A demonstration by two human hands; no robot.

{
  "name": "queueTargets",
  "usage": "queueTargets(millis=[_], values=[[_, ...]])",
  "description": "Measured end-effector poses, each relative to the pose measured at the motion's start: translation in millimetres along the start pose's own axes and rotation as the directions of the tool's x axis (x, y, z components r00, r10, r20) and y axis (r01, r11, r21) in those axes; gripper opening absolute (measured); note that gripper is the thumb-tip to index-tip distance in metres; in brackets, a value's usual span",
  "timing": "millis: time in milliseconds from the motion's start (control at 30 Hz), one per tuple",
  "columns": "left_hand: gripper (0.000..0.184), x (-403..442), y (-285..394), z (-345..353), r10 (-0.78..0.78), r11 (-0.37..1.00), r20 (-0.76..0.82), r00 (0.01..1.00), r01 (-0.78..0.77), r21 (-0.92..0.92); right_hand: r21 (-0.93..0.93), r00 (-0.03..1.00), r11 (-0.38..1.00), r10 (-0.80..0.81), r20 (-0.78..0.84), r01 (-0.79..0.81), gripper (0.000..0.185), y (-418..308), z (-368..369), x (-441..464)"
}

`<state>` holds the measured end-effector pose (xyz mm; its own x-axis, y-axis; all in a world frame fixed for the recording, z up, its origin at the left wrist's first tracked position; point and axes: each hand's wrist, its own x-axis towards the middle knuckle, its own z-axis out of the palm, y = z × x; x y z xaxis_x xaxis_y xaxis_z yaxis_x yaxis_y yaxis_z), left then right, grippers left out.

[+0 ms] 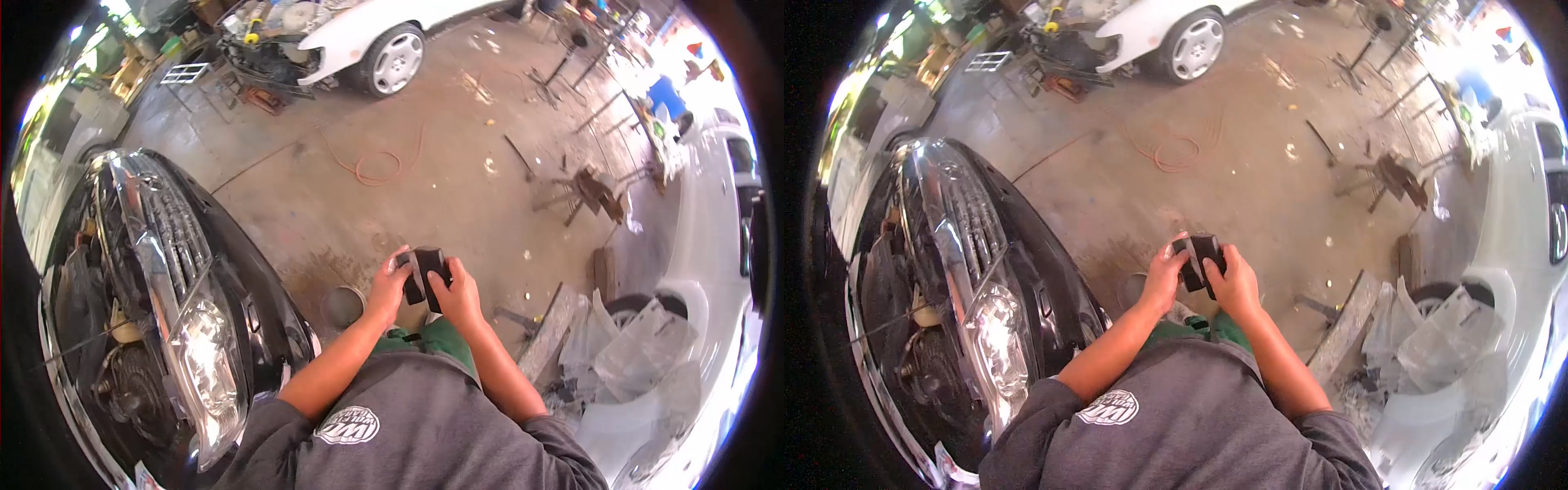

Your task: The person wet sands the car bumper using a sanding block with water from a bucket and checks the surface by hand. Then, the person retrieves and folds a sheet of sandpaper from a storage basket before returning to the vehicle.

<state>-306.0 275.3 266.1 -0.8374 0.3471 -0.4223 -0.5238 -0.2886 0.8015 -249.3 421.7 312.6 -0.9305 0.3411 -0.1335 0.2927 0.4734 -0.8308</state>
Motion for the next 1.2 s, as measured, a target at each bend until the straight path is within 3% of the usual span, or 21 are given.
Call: queueTargets(millis=[33, 133, 167, 267, 500, 567, 667, 700, 767, 800, 833, 867, 933, 967, 1067, 1133, 1200], values=[[0.044, 5.3, 4.1, -1.2, 0.026, 0.999, -0.007, 1.0, -0.026, -0.037, -0.026, 0.999, 0.999, -0.042, 0.027, 0.043, 0.036, -6.3, 2.3, 10.3], [0.037, 18.0, 20.7, -1.8, 0.026, 0.986, -0.122, 0.992, -0.045, -0.16, -0.139, 0.982, 0.977, -0.146, 0.122, 0.163, 0.036, -23.5, 12.6, 42.2], [0.026, 26.3, 17.9, -9.0, 0.019, 0.982, -0.173, 0.985, -0.051, -0.181, -0.176, 0.971, 0.963, -0.179, 0.157, 0.206, 0.036, -28.5, 17.7, 52.8], [0.017, 43.5, 30.4, -13.7, 0.13, 0.962, -0.296, 0.946, -0.193, -0.193, -0.146, 0.901, 0.897, -0.385, 0.202, 0.416, 0.036, -28.9, 34.9, 89.3], [0.017, 91.2, 60.6, 6.8, 0.195, 0.894, -0.548, 0.813, -0.377, -0.241, -0.013, 0.731, 0.827, -0.489, 0.476, 0.561, 0.037, -46.3, 39.7, 192.0], [0.021, 108.9, 69.1, 15.4, 0.232, 0.843, -0.601, 0.765, -0.466, -0.268, 0.028, 0.644, 0.769, -0.553, 0.529, 0.638, 0.037, -52.7, 44.7, 220.0], [0.031, 117.2, 71.6, 31.6, 0.333, 0.865, -0.74, 0.585, -0.501, -0.006, 0.104, 0.474, 0.672, -0.615, 0.63, 0.734, 0.035, -56.9, 60.6, 245.7], [0.033, 116.8, 64.6, 27.5, 0.32, 0.841, -0.788, 0.526, -0.541, -0.02, 0.138, 0.414, 0.741, -0.508, 0.756, 0.657, 0.044, -70.9, 61.8, 246.5], [0.039, 112.5, 45.8, 16.1, 0.285, 0.779, -0.866, 0.411, -0.625, -0.04, 0.278, 0.213, 0.611, -0.607, 0.766, 0.741, 0.056, -74.4, 78.4, 246.9], [0.038, 101.2, 42.1, 14.0, 0.224, 0.743, -0.888, 0.401, -0.66, -0.111, 0.349, 0.12, 0.543, -0.65, 0.751, 0.764, 0.063, -72.2, 87.6, 248.5], [0.037, 85.5, 41.4, 11.3, 0.176, 0.698, -0.899, 0.401, -0.695, -0.173, 0.421, 0.06, 0.669, -0.57, 0.82, 0.612, 0.079, -61.5, 101.8, 254.7], [0.037, 69.6, 41.9, 9.5, 0.136, 0.647, -0.902, 0.409, -0.726, -0.231, 0.393, -0.008, 0.78, -0.446, 0.895, 0.487, 0.079, -62.4, 111.1, 252.0], [0.032, 49.2, 26.2, 3.0, 0.117, 0.604, -0.939, 0.324, -0.774, -0.191, 0.203, -0.172, 0.948, -0.164, 0.971, 0.245, 0.081, -64.6, 125.4, 239.3], [0.031, 48.8, 3.4, -8.3, 0.105, 0.561, -0.952, 0.286, -0.808, -0.181, 0.184, -0.282, 0.966, -0.127, 0.951, 0.183, 0.077, -69.8, 131.7, 227.8], [0.025, 33.4, -28.6, -18.3, -0.012, 0.417, -0.983, 0.182, -0.893, -0.17, 0.166, -0.307, 0.948, -0.078, 0.949, 0.272, 0.062, -64.7, 159.3, 194.8], [0.022, 33.1, -56.6, -29.1, -0.086, 0.316, -0.987, 0.137, -0.936, -0.158, 0.321, -0.316, 0.848, -0.194, 0.929, 0.422, 0.052, -33.4, 184.3, 178.4], [0.019, 32.8, -79.7, -38.2, -0.198, 0.174, -0.967, 0.162, -0.965, -0.198, 0.49, -0.37, 0.661, -0.327, 0.87, 0.568, 0.046, -18.9, 198.3, 158.0]])
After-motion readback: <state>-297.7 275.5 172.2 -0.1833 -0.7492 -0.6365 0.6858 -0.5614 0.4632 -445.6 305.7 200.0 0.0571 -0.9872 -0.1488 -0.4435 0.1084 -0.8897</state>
